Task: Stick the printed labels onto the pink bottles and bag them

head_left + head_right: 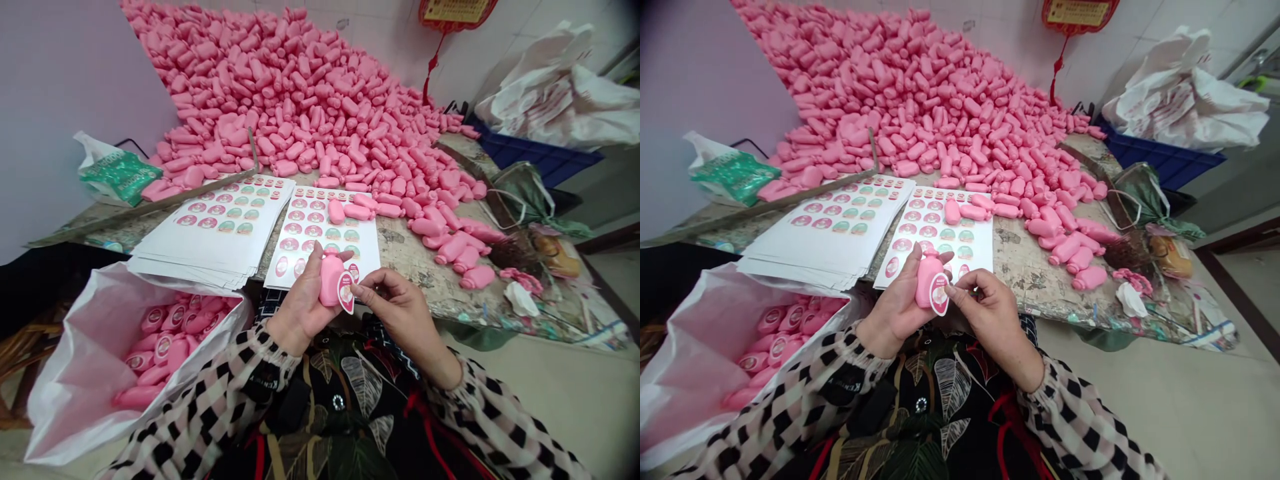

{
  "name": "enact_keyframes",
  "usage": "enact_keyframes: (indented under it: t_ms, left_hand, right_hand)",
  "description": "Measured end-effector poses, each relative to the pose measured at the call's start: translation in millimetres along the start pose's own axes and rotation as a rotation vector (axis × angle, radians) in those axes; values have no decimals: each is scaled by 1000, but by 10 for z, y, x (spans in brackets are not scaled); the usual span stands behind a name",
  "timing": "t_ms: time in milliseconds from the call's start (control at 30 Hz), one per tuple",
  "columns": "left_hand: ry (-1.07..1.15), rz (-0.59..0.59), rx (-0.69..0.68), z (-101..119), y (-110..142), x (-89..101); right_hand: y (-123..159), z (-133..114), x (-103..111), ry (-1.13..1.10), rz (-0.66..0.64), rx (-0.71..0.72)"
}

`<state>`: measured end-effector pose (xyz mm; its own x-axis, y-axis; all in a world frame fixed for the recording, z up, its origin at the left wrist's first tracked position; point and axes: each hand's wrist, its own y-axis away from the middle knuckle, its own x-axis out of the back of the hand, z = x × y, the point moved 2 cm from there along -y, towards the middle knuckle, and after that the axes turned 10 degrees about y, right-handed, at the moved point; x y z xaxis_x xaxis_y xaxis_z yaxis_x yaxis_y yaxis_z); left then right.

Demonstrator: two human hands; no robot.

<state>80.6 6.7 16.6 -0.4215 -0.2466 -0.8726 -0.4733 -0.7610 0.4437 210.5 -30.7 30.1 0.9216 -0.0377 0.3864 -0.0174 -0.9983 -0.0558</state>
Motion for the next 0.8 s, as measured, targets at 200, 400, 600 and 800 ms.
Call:
enact_keyframes:
  t_ms: [200,400,600,800]
  left_hand:
    - [-61,10,-56,-101,19,10]
    - [-127,-39,-85,-137,9,46]
    - [-134,-67,-102,-151,25,50]
    - [-147,-82,-88,-153,46,44]
  right_hand:
    - [32,24,-18,115,62,52]
    - [41,16,-13,130,55,73]
    - [48,4,-13,133,53,87]
    - [44,9,-27,133,60,79]
